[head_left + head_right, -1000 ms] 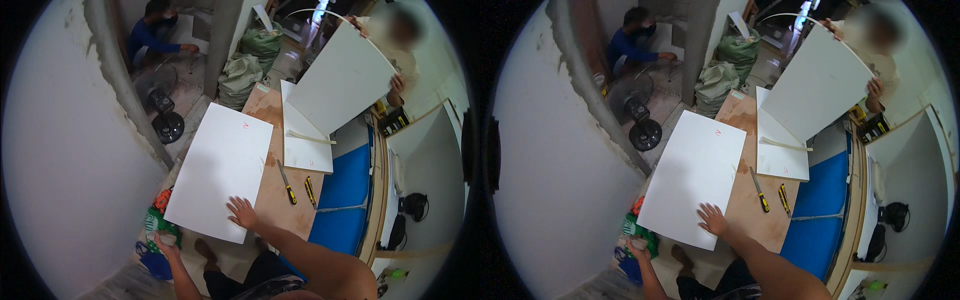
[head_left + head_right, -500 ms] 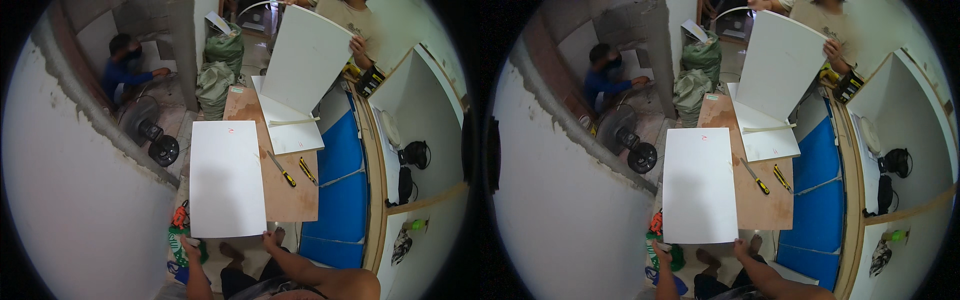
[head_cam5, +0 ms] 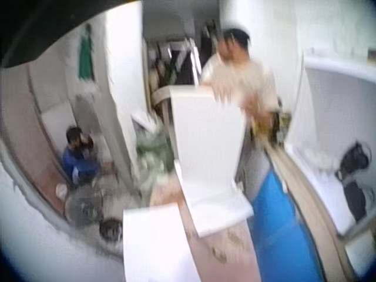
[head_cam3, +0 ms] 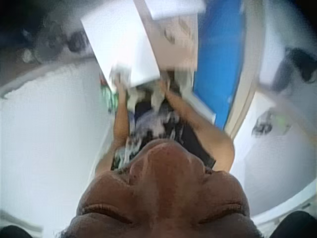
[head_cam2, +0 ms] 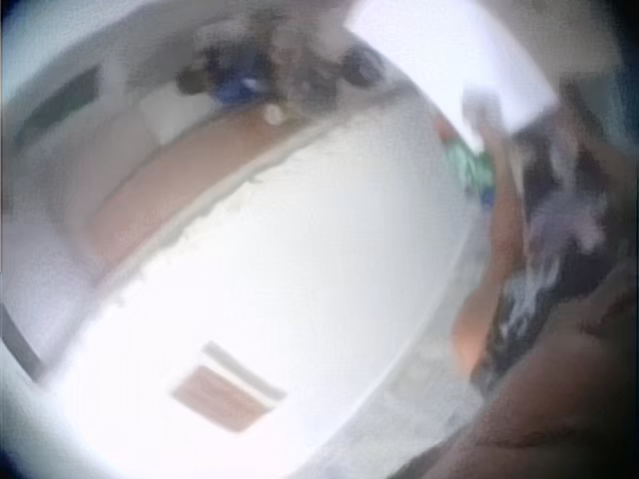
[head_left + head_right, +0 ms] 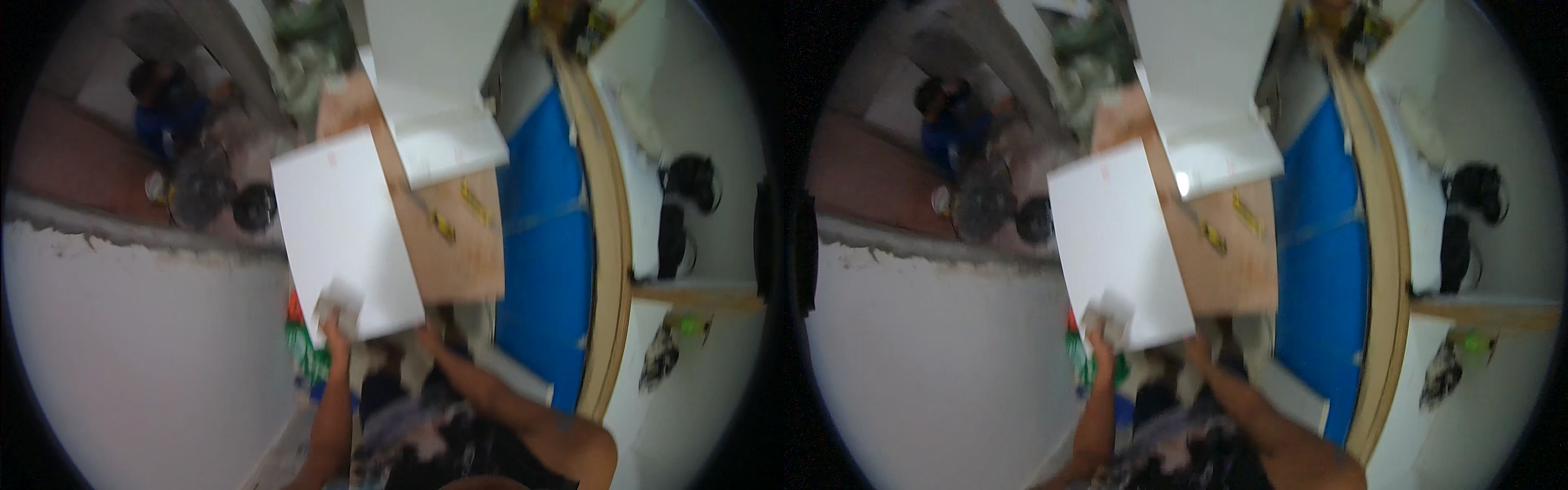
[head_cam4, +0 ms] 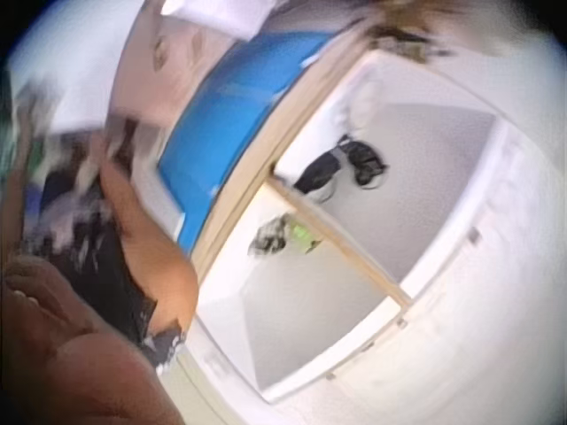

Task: The person uses a utility knife to trim the edges of white cabinet panels and applies edge banding to the cut sides. They work on multiple panels, cutting, peeling backing, and pressing the banding onto the edges.

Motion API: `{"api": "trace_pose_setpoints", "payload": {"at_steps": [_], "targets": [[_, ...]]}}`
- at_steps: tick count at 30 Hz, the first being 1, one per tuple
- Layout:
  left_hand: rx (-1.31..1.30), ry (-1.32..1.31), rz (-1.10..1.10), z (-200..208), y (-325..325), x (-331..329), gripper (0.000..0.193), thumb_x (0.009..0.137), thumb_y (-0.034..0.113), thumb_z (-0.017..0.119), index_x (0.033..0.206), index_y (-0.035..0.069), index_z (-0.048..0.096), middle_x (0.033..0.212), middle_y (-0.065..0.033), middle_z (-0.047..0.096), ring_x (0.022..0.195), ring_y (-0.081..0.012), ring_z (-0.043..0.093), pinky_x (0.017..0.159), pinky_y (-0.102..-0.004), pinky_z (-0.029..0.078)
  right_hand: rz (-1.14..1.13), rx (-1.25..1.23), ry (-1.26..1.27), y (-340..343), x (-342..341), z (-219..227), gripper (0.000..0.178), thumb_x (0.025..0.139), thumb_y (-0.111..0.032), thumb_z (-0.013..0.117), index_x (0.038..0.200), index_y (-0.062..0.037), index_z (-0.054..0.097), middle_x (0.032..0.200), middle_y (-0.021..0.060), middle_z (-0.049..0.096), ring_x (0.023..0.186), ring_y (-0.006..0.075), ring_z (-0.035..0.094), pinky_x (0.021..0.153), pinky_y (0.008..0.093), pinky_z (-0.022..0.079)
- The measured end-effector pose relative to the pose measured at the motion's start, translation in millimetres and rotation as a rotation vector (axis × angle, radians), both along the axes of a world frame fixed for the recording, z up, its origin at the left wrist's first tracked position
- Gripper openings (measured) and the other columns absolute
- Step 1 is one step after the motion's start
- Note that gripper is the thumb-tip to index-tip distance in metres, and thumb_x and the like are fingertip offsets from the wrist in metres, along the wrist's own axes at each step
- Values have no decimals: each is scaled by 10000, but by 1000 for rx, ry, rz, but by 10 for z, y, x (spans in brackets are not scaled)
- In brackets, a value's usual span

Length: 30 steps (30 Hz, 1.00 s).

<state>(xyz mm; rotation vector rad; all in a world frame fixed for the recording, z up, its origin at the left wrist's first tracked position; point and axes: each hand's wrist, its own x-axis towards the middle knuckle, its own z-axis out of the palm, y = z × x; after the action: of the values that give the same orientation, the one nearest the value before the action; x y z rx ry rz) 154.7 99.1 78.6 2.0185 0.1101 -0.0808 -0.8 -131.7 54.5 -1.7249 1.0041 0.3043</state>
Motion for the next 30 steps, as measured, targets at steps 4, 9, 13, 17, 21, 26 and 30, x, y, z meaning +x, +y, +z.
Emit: {"api": "trace_pose_setpoints", "payload": {"at_steps": [4,9,13,17,21,26,30], "targets": [[-492,460,-215,1001,-1862,480,321,903,135,566,1175,-30,610,1057,-121,671,929,-195,625,827,-331,502,132,-58,125,-503,146,200,608,906,-482,589,1305,-24,557,1148,234,657,1108,393,611,954,448,466],[-339,527,-111,430,-3104,361,319,900,44,593,1207,-39,580,1063,-142,657,897,-188,620,793,-298,490,46,109,12,-1466,-52,534,393,924,-342,623,1160,-29,641,1079,187,681,994,288,661,874,361,501],[-294,549,-71,255,-3690,544,265,904,32,602,1158,-46,600,977,-105,663,814,-162,618,721,-279,492,-139,-113,-101,-2174,-208,442,274,944,-245,613,1098,-22,652,912,125,689,841,224,658,791,335,506],[-435,685,-152,410,-4056,637,270,886,56,630,1131,-58,623,912,-97,677,779,-168,620,709,-292,488,-256,-145,-70,-2640,-171,356,212,959,-187,598,1078,-20,653,857,76,665,797,171,626,769,304,497],[-16,344,-357,189,-4269,678,348,879,201,654,1101,-67,631,951,-172,639,823,-266,615,742,-378,486,-345,-9,-143,-2716,-227,98,250,967,-229,590,1044,4,633,900,126,683,846,214,657,767,332,500],[441,103,-155,234,-4496,1044,484,866,240,637,1238,-39,502,1173,-256,538,962,-421,596,858,-505,482,-289,-35,-197,-2574,-277,20,234,976,-222,587,1024,1,638,893,95,677,826,168,634,766,307,495],[539,264,-166,9,-4504,1260,591,809,193,632,1293,-1,356,1159,-299,553,1033,-455,599,902,-520,491,-184,36,-239,-2332,-278,209,243,980,-232,586,1037,-3,646,900,88,681,828,160,633,765,302,495]]}}
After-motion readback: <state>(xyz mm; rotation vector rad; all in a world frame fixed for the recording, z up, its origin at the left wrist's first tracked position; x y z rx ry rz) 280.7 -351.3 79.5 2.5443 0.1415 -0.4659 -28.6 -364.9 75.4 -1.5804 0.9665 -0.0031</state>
